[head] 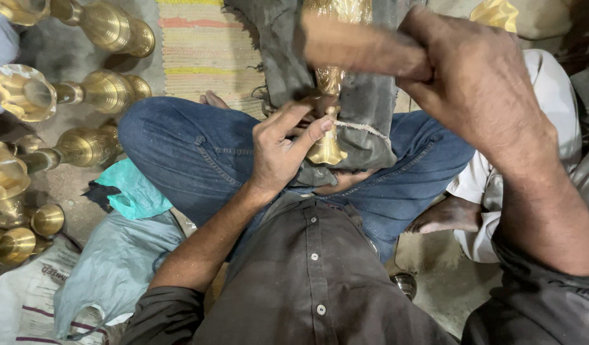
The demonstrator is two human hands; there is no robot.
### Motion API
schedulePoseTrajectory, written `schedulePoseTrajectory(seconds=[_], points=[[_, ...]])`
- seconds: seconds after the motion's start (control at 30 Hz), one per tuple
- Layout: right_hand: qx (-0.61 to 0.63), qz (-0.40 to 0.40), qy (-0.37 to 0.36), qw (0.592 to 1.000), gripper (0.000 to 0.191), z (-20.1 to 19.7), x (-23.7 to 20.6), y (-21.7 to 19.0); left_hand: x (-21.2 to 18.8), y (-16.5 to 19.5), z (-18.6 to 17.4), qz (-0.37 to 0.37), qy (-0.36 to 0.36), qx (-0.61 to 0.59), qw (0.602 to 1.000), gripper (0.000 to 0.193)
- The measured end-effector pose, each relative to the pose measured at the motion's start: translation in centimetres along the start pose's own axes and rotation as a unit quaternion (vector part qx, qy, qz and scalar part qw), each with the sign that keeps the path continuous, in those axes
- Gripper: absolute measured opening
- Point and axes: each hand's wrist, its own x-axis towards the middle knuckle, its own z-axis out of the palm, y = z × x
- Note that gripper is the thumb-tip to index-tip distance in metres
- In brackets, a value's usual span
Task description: The person sits cross-legged on the floor with an engraved brass vase on their lap and uses a chisel and wooden mallet to hammer decorative patterns into the vase's surface, repositioning the chisel around the flared base and body as they work.
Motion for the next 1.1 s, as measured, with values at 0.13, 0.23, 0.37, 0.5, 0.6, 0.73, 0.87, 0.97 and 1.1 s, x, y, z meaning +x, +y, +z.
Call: schedulePoseTrajectory(seconds=[0.13, 0.23, 0.37, 0.5, 0.6, 0.73, 0.87, 0.97, 1.1], points=[[-0.049, -0.021, -0.004, 0.999, 0.036, 0.3, 0.2, -0.3, 0.1, -0.3, 0.1, -0.008, -0.002, -0.043, 0.999, 0.03], [-0.054, -0.04, 0.006, 0.998, 0.033, 0.5, 0.1, -0.2, 0.2, -0.5, 0.1, -0.003, -0.007, -0.044, 0.999, 0.031], [-0.03, 0.007, -0.032, 0.999, 0.037, 0.7, -0.1, 0.0, 0.0, -0.4, 0.2, -0.01, 0.002, -0.047, 0.999, 0.032], [-0.024, -0.039, -0.006, 0.999, 0.031, 0.8, 0.0, -0.3, -0.1, -0.3, 0.1, -0.004, 0.005, -0.035, 0.999, 0.031], [-0.153, -0.089, 0.033, 0.984, 0.032, 0.5, 0.0, -0.5, 0.0, -0.2, 0.2, -0.009, 0.006, -0.035, 0.999, 0.028], [-0.083, -0.018, -0.014, 0.996, 0.032, -0.2, 0.0, -0.5, 0.0, -0.1, 0.2, -0.007, 0.004, -0.041, 0.999, 0.028], [-0.062, -0.013, -0.03, 0.998, 0.032, 0.0, 0.2, -0.2, -0.1, -0.1, 0.1, -0.008, 0.005, -0.036, 0.999, 0.026], [-0.14, -0.054, -0.024, 0.988, 0.03, 0.1, 0.2, 0.1, -0.1, -0.1, 0.1, -0.013, 0.007, -0.036, 0.999, 0.025], [-0.056, -0.034, 0.006, 0.998, 0.03, 0.1, 0.2, 0.1, 0.0, -0.3, 0.3, 0.001, 0.014, -0.01, 1.0, 0.025]])
